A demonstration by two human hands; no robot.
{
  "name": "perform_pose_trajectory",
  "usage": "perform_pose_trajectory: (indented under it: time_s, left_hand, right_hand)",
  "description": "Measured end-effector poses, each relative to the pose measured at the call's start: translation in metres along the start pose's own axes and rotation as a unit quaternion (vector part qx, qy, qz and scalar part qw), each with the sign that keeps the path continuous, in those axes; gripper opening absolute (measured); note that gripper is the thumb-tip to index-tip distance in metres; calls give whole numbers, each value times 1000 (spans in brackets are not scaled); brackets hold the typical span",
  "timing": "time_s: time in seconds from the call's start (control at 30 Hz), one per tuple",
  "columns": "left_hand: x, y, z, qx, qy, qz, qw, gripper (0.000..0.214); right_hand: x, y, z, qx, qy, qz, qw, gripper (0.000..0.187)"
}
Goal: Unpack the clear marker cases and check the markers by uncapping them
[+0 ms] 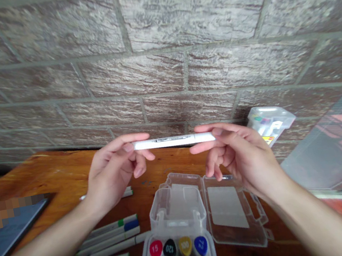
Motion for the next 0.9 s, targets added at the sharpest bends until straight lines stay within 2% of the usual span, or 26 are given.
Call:
perform_pose_trajectory:
  time_s: [0.3, 0.57, 0.73, 0.9]
  left_hand:
    - [3, 3, 1, 3, 23, 64, 998, 24]
    - [5, 1, 0, 18, 26, 113, 993, 27]
    - [8, 2, 0, 19, 45, 107, 993, 23]
    - [1, 0, 0, 10, 26, 63, 998, 17]
  right_hand:
    - [-3, 2, 0, -17, -58, -60, 996, 19]
    - [-12, 2, -7, 11, -137, -128, 982, 22]
    - [-15, 3, -9, 20, -148, -147, 978, 19]
    - [-10, 3, -7, 8, -131, -133, 982, 15]
Point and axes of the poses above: each hand's wrist, its own z-axis towards the middle knuckle, its own y-axis out of the palm, x = y × z, the point moved 10 cm from there along z, towards the middle knuckle, and after that the axes turned 9 degrees about x, right-handed, at the moved point
